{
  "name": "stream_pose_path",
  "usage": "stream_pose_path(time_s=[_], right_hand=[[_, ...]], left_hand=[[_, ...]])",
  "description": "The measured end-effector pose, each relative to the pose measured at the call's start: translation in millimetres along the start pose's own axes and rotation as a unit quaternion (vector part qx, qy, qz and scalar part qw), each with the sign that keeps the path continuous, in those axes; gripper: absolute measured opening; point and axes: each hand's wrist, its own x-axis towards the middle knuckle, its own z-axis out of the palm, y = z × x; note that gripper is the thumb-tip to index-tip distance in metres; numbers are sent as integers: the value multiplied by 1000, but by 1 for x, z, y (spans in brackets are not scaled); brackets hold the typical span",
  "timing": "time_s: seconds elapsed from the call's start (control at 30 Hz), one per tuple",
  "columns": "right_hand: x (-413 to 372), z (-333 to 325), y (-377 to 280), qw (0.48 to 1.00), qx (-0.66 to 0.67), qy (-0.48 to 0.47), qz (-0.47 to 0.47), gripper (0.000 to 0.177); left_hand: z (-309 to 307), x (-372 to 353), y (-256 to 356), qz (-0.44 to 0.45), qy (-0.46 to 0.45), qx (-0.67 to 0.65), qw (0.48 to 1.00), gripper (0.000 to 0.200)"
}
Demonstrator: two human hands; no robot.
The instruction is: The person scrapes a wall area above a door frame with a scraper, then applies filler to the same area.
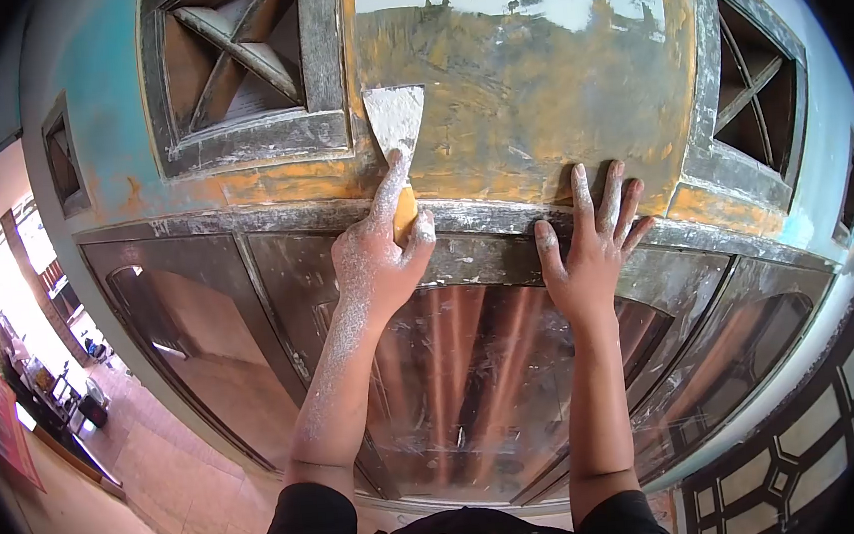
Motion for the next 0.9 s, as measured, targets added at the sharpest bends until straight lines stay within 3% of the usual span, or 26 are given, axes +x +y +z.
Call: stream_pose_path(time_s=[0.07,0.17,0.2,0.3,0.33,0.37,0.43,0.5,0.57,0.6,0.63,0.7,0.77,0.83,0.87,0.9], right_hand=[[-1,-8,-9,999,29,-15,12,71],[-7,-28,-36,994,65,-91,-3,64],[-11,-32,-44,990,70,-124,-12,61],[-19,-31,-66,978,176,-100,-47,59],[-22,-32,-71,965,221,-141,-19,59],[-24,-33,-73,947,264,-181,10,60],[-29,-21,-71,931,323,-167,14,61],[-34,-17,-71,871,467,-141,59,62],[-33,-25,-69,864,464,-176,88,60],[-33,-28,-67,854,461,-213,117,58],[-32,-28,-65,855,459,-210,118,58],[-31,-27,-62,882,449,-119,80,53],[-30,-37,-63,883,439,-124,112,46],[-33,-34,-55,882,439,-119,126,42],[-39,-19,-47,907,412,-49,74,34],[-38,-23,-43,908,410,-48,74,34]], left_hand=[[-4,-2,11,-69,-70,-36,995,75],[2,-10,17,-81,-80,-111,987,75],[3,-12,21,-75,-85,-147,983,74],[16,-21,19,-25,-110,-208,972,72],[21,-21,18,43,-95,-196,975,68],[22,-23,17,46,-97,-197,974,68],[18,-24,24,26,-141,-207,968,64],[12,-19,32,45,-135,-203,969,62],[5,-14,38,-11,-238,-184,953,66],[7,-10,39,77,-195,-108,972,72],[6,-9,43,80,-197,-110,971,72],[4,-10,56,88,-251,-42,963,78],[9,-15,56,103,-242,-35,964,79],[10,-14,57,124,-217,-38,967,74],[11,-12,52,162,-155,-65,972,66],[12,-10,44,173,-93,-82,977,51]])
